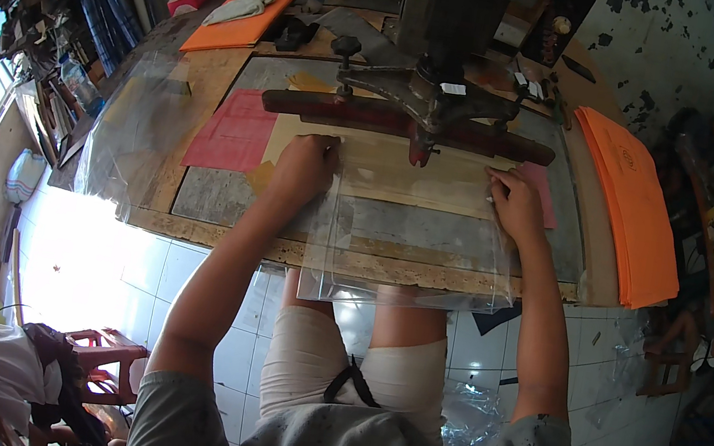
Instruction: The person aligns a clear plastic sheet on a workbench under a manual heat press, operates the press handle, and then folds the edges of the plastic sheet by hand.
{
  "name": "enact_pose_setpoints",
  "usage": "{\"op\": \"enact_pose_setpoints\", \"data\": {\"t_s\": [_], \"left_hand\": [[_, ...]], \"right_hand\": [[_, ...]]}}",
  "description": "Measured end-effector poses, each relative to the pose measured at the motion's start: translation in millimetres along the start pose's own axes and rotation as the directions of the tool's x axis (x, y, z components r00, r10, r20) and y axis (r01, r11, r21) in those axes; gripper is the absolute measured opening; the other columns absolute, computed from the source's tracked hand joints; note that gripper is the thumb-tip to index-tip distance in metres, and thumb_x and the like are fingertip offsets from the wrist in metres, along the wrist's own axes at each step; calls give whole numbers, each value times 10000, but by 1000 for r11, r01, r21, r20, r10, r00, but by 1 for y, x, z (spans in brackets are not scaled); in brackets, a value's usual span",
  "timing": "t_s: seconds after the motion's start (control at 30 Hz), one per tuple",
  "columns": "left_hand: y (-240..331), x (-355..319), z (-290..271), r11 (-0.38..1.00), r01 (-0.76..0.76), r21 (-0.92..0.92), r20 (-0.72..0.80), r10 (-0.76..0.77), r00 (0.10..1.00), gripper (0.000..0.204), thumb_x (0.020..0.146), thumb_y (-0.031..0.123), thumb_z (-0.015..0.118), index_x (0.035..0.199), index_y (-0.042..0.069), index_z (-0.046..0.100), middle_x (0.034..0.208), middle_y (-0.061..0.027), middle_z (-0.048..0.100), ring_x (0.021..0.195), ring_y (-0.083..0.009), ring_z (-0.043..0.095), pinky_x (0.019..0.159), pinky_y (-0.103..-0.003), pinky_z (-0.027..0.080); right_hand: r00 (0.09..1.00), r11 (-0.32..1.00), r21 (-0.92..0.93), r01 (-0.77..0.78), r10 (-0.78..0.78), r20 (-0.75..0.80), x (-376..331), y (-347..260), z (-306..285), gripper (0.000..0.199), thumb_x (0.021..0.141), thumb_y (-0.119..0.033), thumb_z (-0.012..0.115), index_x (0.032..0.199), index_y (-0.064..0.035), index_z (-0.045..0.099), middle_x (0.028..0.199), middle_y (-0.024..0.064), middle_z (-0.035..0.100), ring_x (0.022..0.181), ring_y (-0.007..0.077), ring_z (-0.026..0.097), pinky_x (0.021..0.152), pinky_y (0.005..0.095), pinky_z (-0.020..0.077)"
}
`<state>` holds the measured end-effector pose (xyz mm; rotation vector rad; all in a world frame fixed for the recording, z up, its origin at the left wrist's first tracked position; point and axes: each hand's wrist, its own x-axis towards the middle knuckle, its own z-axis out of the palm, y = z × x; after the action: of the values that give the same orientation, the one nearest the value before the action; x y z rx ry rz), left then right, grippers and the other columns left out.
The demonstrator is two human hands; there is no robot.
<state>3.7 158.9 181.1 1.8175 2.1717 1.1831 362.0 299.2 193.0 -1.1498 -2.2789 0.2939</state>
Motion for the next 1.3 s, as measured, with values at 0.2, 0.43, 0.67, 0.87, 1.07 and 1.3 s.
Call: {"op": "enact_pose_setpoints", "data": {"t_s": [0.2,0.43,0.67,0.87,1.07,1.3], "left_hand": [[-4,0,-2,1000,-9,-4,21,9,1000,268,919,147,639,1099,-26,737,928,-280,724,869,-431,715,790,-475,552],[-6,0,-1,999,30,23,15,-31,999,295,918,176,647,1131,-3,745,911,-277,722,871,-425,721,785,-471,555],[-8,0,1,1000,-6,24,19,6,1000,290,918,182,647,1114,-1,757,903,-272,725,861,-413,727,780,-466,558],[-1,2,-2,998,67,17,60,-67,996,284,922,176,645,1107,-10,754,919,-281,724,877,-421,722,792,-474,556],[-4,-2,-1,1000,0,22,15,0,1000,265,933,168,635,1082,-22,744,911,-287,721,877,-436,715,800,-490,552],[-4,0,-3,1000,1,-2,26,-1,1000,269,935,170,636,1097,-14,748,927,-281,726,888,-432,717,806,-484,554]], "right_hand": [[1000,1000,5,25,-25,-16,0,-3,0,261,940,-116,634,1159,-53,760,1035,184,716,962,369,698,862,431,554],[1000,999,35,-21,21,-2,-2,-10,-2,269,930,-130,644,1158,-41,757,1052,189,718,951,371,704,842,432,555],[1000,999,25,-29,29,9,0,-5,-3,265,928,-132,643,1147,-41,762,1074,188,721,947,371,708,832,433,559],[999,999,15,34,-33,-39,1,4,3,268,931,-135,642,1156,-43,757,1093,182,725,965,372,709,847,436,560],[1000,1000,-8,-21,21,12,-2,-1,2,270,933,-140,646,1163,-57,760,1080,171,724,985,365,700,866,435,554],[1000,1000,5,18,-18,-16,-1,1,2,271,942,-142,643,1172,-58,758,1105,169,724,997,364,700,874,428,553]]}}
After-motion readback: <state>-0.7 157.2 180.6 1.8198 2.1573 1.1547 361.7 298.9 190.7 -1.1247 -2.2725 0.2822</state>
